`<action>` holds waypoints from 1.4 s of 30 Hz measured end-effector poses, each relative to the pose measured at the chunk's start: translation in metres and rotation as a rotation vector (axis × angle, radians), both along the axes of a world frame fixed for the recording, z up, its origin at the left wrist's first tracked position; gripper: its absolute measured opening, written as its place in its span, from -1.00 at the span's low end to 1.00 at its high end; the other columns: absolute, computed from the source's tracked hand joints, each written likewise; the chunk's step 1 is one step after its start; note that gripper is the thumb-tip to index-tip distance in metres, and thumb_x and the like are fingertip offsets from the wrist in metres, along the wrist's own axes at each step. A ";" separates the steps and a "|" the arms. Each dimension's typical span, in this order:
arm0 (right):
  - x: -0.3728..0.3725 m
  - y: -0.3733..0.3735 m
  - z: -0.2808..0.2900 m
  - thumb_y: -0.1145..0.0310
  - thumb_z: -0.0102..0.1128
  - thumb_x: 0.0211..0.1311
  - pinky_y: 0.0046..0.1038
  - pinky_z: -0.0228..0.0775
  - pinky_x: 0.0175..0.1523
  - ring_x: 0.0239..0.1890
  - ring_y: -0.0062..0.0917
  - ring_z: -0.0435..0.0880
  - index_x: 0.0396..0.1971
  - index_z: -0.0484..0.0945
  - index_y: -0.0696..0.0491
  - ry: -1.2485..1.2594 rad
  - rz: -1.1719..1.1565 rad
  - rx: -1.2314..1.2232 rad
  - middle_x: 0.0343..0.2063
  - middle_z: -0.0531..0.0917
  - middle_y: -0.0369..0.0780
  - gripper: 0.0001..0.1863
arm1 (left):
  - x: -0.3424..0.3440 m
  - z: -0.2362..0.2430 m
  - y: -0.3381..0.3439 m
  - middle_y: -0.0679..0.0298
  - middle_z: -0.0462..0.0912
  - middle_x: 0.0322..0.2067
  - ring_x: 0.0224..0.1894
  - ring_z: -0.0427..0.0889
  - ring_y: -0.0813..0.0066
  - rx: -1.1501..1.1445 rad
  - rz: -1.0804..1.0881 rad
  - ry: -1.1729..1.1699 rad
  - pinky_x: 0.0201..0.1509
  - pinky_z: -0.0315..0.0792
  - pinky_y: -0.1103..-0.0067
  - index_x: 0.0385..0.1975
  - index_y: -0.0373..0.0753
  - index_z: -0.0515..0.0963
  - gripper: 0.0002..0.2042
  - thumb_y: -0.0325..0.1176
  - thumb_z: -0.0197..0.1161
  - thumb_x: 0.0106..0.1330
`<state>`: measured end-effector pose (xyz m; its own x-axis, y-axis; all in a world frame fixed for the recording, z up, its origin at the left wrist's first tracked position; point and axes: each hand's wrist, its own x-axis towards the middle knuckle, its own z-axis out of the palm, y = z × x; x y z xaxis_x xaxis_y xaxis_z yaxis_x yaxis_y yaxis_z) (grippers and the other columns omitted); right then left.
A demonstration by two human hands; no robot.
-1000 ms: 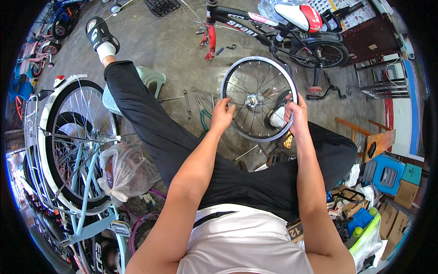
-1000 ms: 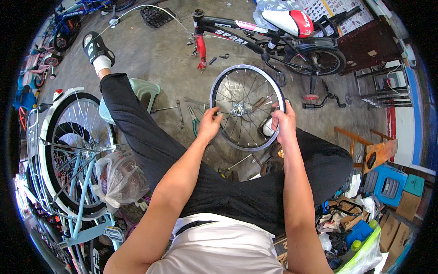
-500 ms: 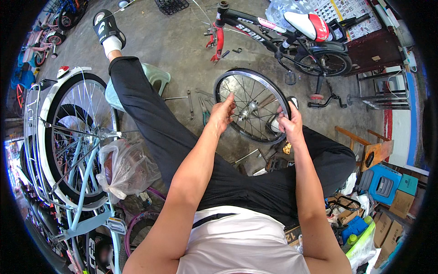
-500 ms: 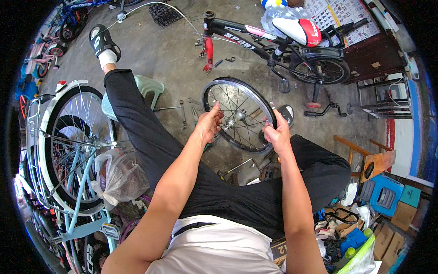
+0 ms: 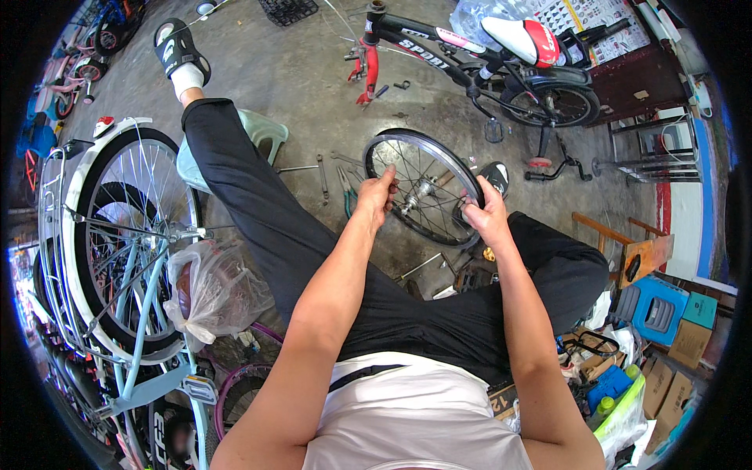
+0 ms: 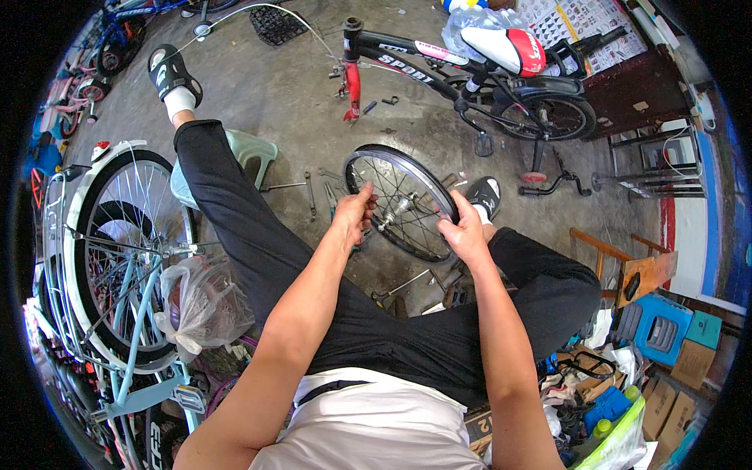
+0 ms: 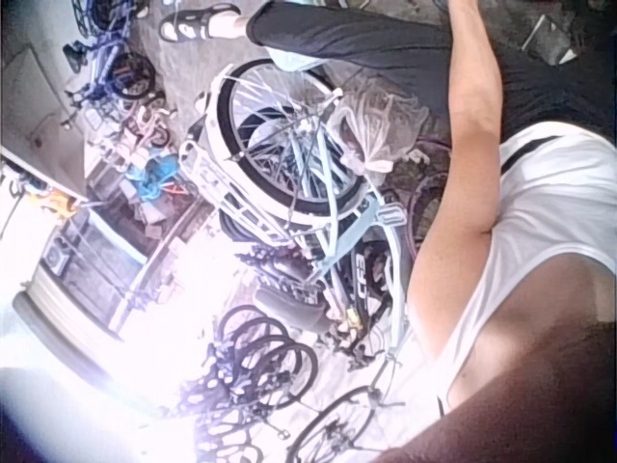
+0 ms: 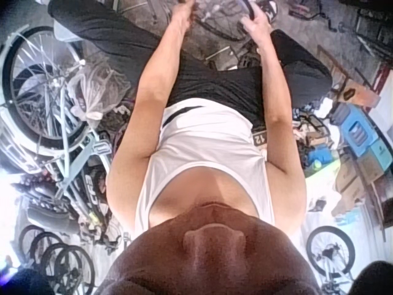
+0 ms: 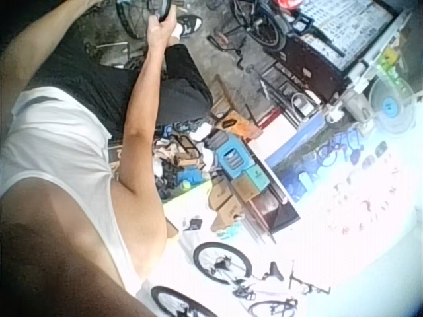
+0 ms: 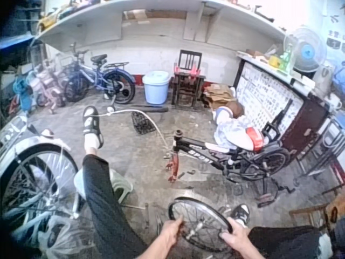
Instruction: The person rolls up a bicycle inner tube by hand, inserts a metal valve stem through the hole in a small wheel rim, and then fits a pedal onto the bicycle frame using a wrench.
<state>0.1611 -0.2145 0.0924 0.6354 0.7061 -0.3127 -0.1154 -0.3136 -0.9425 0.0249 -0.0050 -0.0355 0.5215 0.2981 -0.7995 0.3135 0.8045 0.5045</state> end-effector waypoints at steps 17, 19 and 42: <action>-0.008 0.007 -0.005 0.55 0.16 0.08 -0.63 0.12 -0.50 -0.58 -0.79 0.32 -0.12 0.53 0.08 0.100 -0.093 -0.036 -0.51 0.44 -0.46 -0.69 | 0.002 0.002 -0.002 0.42 0.49 -0.50 -0.52 0.39 0.61 0.177 -0.030 0.149 -0.55 0.23 0.57 -0.27 -0.29 0.63 -0.44 0.23 0.33 0.34; -0.008 0.006 -0.007 0.55 0.16 0.08 -0.61 0.01 -0.60 -0.68 -0.80 0.25 -0.12 0.52 0.07 0.146 -0.169 0.006 -0.57 0.38 -0.48 -0.70 | 0.008 0.014 -0.009 0.39 0.49 -0.53 -0.54 0.40 0.57 0.352 -0.065 0.237 -0.55 0.25 0.52 -0.29 -0.32 0.61 -0.41 0.24 0.31 0.36; -0.059 0.036 -0.039 0.02 0.17 0.39 -0.07 0.42 -0.02 -0.07 0.08 0.60 -0.08 0.39 0.15 -0.583 -0.036 -0.264 -0.16 0.55 0.05 -0.54 | 0.000 0.015 -0.060 0.54 0.65 -0.38 -0.45 0.55 0.63 -0.362 -0.223 -0.104 -0.43 0.32 0.56 -0.24 0.07 0.60 -0.67 0.08 -0.03 0.54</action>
<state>0.1018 -0.1783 0.0533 0.7757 0.6273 -0.0693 0.3776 -0.5493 -0.7454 0.0250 -0.0652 -0.0208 0.6249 -0.1208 -0.7713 0.4616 0.8540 0.2402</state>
